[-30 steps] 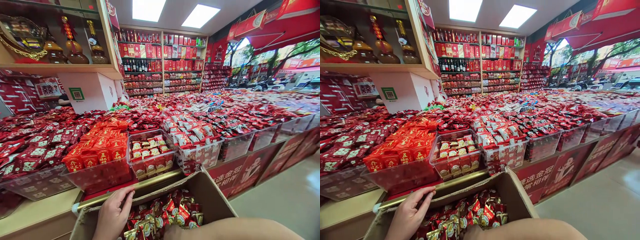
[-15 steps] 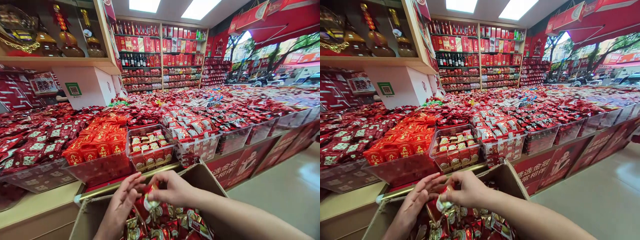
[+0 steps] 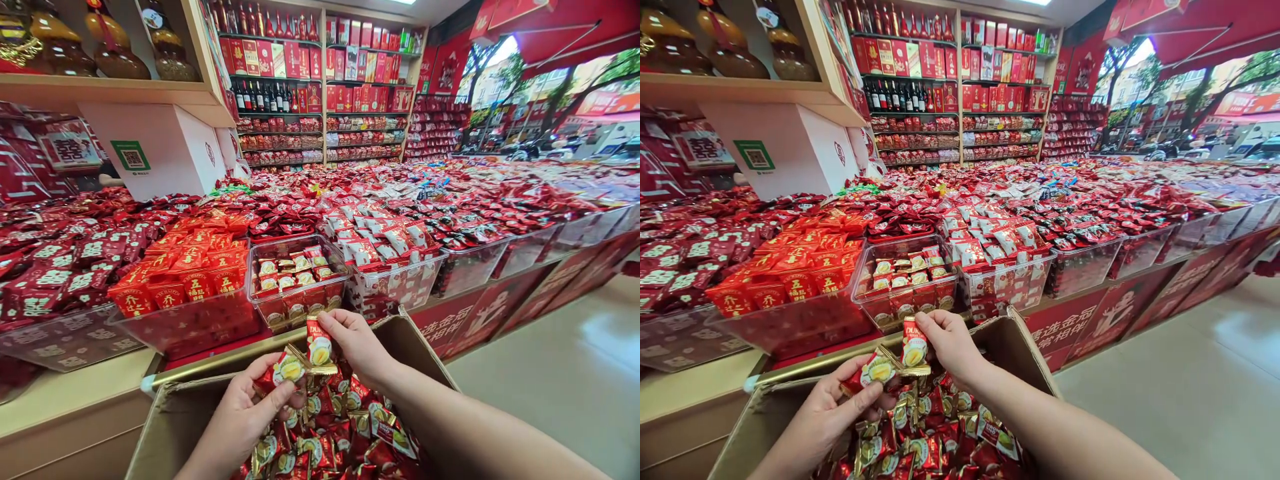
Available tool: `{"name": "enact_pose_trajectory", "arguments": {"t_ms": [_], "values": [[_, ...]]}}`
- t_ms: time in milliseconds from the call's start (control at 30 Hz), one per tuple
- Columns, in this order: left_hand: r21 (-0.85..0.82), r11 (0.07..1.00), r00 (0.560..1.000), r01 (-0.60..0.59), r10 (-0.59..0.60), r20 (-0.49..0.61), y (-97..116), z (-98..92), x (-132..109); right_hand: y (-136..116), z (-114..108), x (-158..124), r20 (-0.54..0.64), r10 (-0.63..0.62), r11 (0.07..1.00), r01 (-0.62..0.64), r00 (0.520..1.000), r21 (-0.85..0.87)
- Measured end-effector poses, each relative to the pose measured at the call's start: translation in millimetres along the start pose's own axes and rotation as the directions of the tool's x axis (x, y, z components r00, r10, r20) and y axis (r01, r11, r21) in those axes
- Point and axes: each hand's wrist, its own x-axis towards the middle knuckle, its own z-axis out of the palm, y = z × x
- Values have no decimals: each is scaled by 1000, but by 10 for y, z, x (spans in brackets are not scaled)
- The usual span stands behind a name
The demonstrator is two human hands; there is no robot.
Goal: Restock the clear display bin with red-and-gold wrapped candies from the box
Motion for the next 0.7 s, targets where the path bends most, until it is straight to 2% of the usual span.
{"name": "enact_pose_trajectory", "arguments": {"t_ms": [100,200,300,433,533,700], "values": [[164,984,975,67,-99,197,-45,-34,-29,-21,-26,14,-38,-132,979,125,990,-162],[73,994,949,84,-102,297,-100,68,-29,-19,23,-36,-13,-216,933,202,976,-299],[-84,996,971,39,-18,237,-128,245,-1,4,111,-131,39,-273,887,267,961,-377],[-66,995,993,71,-64,95,-99,386,4,25,173,-223,126,-268,861,297,955,-413],[-37,997,996,69,-66,65,-49,393,-29,5,168,-230,131,-201,913,234,971,-335],[-32,996,995,85,-83,47,-6,368,-53,-55,163,-204,115,-35,991,49,993,-126]]}}
